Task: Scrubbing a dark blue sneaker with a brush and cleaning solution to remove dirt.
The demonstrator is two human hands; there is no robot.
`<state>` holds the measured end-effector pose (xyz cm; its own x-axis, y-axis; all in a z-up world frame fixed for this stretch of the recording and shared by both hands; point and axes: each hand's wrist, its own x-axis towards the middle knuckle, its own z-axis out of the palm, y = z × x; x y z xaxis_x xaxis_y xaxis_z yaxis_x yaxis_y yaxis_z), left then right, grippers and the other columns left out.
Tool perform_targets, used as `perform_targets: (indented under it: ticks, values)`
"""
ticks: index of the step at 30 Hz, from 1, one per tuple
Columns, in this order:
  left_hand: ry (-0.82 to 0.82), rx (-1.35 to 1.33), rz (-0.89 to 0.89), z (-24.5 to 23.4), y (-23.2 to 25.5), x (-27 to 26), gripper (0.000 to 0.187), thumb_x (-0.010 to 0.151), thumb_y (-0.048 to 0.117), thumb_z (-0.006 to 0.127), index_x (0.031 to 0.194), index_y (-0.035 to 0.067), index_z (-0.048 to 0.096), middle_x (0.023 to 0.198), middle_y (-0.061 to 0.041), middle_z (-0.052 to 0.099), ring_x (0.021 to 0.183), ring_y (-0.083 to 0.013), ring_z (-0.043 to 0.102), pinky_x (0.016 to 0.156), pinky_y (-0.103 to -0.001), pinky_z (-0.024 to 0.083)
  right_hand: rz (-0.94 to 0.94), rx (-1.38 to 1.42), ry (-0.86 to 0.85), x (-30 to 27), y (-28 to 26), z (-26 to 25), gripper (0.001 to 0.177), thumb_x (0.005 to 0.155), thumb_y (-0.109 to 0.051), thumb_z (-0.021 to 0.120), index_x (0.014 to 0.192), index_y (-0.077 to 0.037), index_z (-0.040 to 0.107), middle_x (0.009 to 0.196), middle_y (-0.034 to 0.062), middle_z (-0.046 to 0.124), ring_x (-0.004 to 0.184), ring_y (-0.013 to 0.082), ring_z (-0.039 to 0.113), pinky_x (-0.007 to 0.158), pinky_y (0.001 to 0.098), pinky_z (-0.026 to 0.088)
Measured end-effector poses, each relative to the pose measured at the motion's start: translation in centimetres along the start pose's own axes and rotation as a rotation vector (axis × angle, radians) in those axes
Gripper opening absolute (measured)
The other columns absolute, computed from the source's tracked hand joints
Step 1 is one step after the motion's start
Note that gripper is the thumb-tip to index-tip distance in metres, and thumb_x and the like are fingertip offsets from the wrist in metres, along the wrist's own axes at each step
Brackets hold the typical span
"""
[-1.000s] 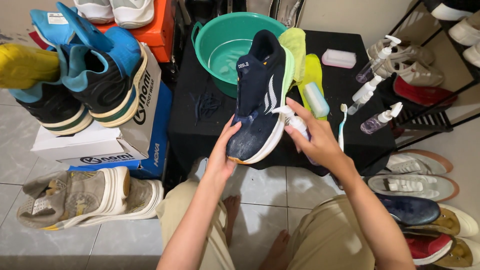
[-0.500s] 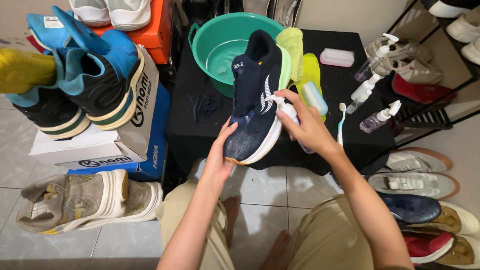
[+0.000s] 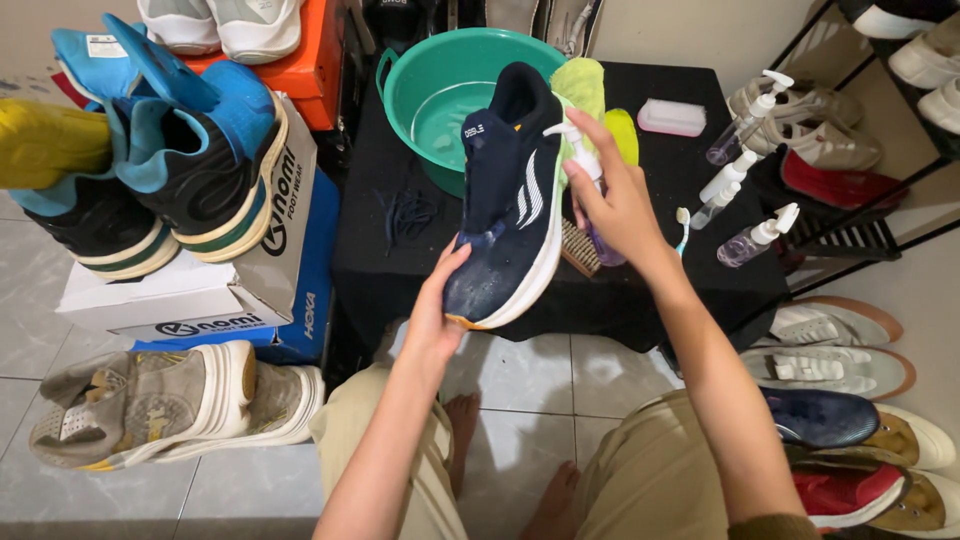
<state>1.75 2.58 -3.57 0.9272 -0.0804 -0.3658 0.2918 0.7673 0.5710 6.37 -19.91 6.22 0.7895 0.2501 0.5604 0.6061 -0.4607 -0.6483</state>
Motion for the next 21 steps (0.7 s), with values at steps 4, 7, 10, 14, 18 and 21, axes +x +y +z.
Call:
perform_targets:
  ticks: [4, 7, 10, 14, 18, 21]
  values:
    - [0.023, -0.007, -0.016, 0.6, 0.7, -1.0, 0.049, 0.083, 0.02, 0.078, 0.131, 0.016, 0.068, 0.112, -0.017, 0.071, 0.094, -0.0276, 0.071, 0.075, -0.038, 0.061, 0.037, 0.113, -0.037, 0.5, 1.1, 0.2, 0.046, 0.112, -0.013, 0.047, 0.155, -0.024, 0.038, 0.058, 0.005, 0.06, 0.044, 0.0179, 0.061, 0.057, 0.0277, 0.054]
    - [0.076, -0.042, -0.041, 0.3, 0.6, -0.8, 0.048, 0.081, 0.019, 0.08, 0.127, 0.015, 0.071, 0.111, -0.017, 0.072, 0.094, -0.0284, 0.073, 0.076, -0.038, 0.061, 0.092, 0.145, -0.064, 0.6, 2.0, 0.5, 0.043, 0.111, -0.013, 0.047, 0.151, -0.025, 0.037, 0.057, 0.0062, 0.059, 0.041, 0.0203, 0.062, 0.05, 0.0288, 0.054]
    - [0.096, -0.049, -0.052, 0.0, 0.4, -0.4, 0.045, 0.08, 0.02, 0.081, 0.124, 0.016, 0.073, 0.109, -0.017, 0.073, 0.092, -0.0285, 0.073, 0.075, -0.038, 0.061, 0.122, 0.113, -0.057, 1.1, 2.3, 0.7, 0.039, 0.112, -0.014, 0.046, 0.148, -0.025, 0.039, 0.059, 0.0059, 0.06, 0.042, 0.0205, 0.063, 0.05, 0.0301, 0.054]
    - [0.118, -0.026, -0.091, 1.5, 1.6, -1.8, 0.041, 0.08, 0.023, 0.075, 0.119, 0.01, 0.071, 0.114, -0.014, 0.071, 0.095, -0.0251, 0.069, 0.079, -0.035, 0.054, 0.182, 0.09, -0.043, 2.5, 1.3, -0.1, 0.04, 0.111, -0.015, 0.044, 0.149, -0.023, 0.034, 0.063, 0.0051, 0.057, 0.045, 0.0181, 0.059, 0.048, 0.0305, 0.051]
    - [0.141, -0.005, -0.129, 2.5, 2.3, -2.6, 0.041, 0.081, 0.025, 0.068, 0.116, 0.003, 0.066, 0.119, -0.012, 0.069, 0.101, -0.0236, 0.064, 0.086, -0.033, 0.048, 0.036, -0.218, 0.032, 3.3, 3.5, -0.5, 0.064, 0.107, -0.015, 0.053, 0.158, -0.024, 0.017, 0.13, 0.0311, 0.067, 0.076, 0.0343, 0.075, 0.06, 0.0448, 0.056]
    - [0.124, -0.001, -0.138, 1.9, 2.0, -2.2, 0.04, 0.082, 0.026, 0.068, 0.115, 0.002, 0.067, 0.117, -0.01, 0.07, 0.099, -0.0222, 0.064, 0.085, -0.033, 0.048, 0.157, -0.426, 0.126, 4.1, 10.0, -1.6, 0.072, 0.118, -0.028, 0.059, 0.163, -0.024, 0.003, 0.083, 0.0125, 0.067, 0.059, 0.0227, 0.068, 0.043, 0.0353, 0.056]
